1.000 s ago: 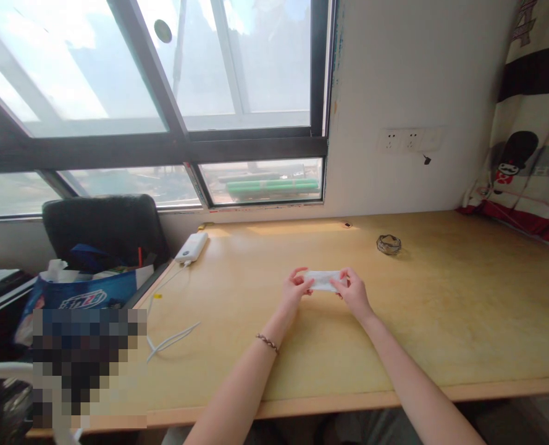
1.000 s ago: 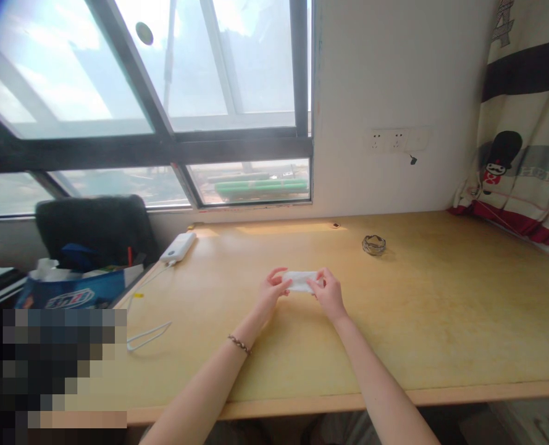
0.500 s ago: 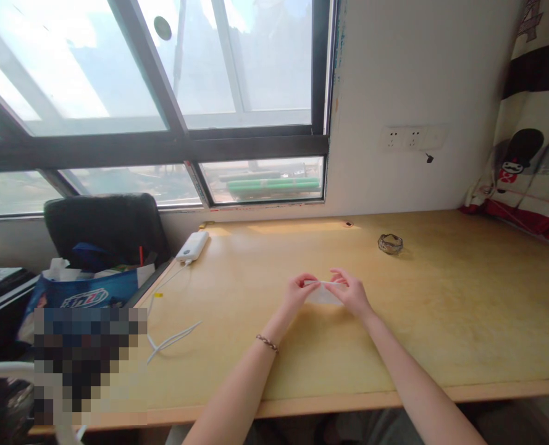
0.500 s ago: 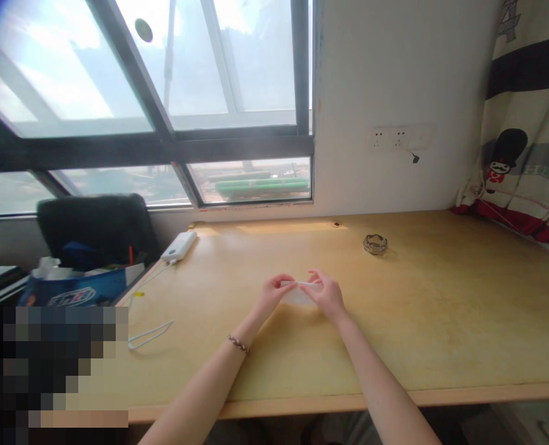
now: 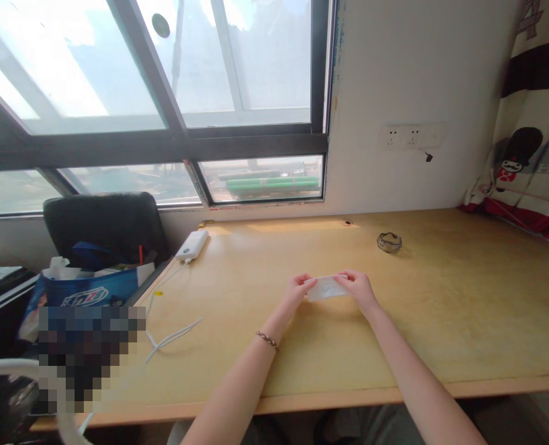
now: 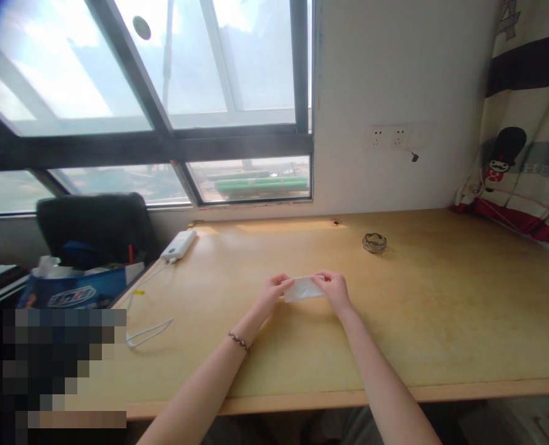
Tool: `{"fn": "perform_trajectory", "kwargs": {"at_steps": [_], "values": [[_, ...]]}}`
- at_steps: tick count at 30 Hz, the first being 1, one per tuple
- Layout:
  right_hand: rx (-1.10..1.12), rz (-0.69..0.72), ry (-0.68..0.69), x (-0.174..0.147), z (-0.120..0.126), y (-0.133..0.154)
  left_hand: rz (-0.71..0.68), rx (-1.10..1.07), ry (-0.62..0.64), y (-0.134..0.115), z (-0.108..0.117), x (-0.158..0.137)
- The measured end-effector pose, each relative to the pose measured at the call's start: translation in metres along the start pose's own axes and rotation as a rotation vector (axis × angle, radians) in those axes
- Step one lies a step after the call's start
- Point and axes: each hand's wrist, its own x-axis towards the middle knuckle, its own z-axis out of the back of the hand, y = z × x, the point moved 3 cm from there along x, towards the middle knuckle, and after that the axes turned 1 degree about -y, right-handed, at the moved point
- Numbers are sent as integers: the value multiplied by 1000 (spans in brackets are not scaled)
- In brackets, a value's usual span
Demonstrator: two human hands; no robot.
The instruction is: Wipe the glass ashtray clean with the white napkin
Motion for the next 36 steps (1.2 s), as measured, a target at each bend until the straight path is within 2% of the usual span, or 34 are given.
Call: {"fn": "perform_trajectory", "kwargs": {"at_steps": [5, 11, 13, 16, 19, 21, 23, 25, 27, 29, 32, 34, 36], "values": [[225, -92, -26, 4, 4, -6, 18, -57, 44, 1, -1, 2], [297, -109, -71, 6, 7, -11, -36, 115, -30, 0, 0, -1], [273, -93, -115, 7, 9, -11, -66, 117, -67, -1, 0, -3], [207, 24, -196, 9, 13, -7, -94, 29, -78, -4, -1, -4], [201, 98, -254, 8, 16, -2, -220, 2, -77, -12, -3, -7], [294, 39, -270, 6, 15, 0, -368, 62, -97, -18, -5, -11], [455, -80, -208, 1, 8, 2, -500, 155, -125, -23, -6, -16], [620, -194, -33, -5, -4, 6, -598, 252, -132, -24, -8, -20], [731, -242, 135, -10, -16, 9, -662, 328, -91, -24, -12, -24], [772, -244, 133, -11, -20, 6, -689, 368, -8, -22, -17, -26], [750, -232, -58, -7, -15, -3, -619, 310, 58, -18, -21, -24], [723, -214, -156, -5, -11, -6, -466, 153, 55, -12, -21, -18], [700, -185, -196, -5, -10, -5, -252, -31, 50, -3, -20, -12]]}}
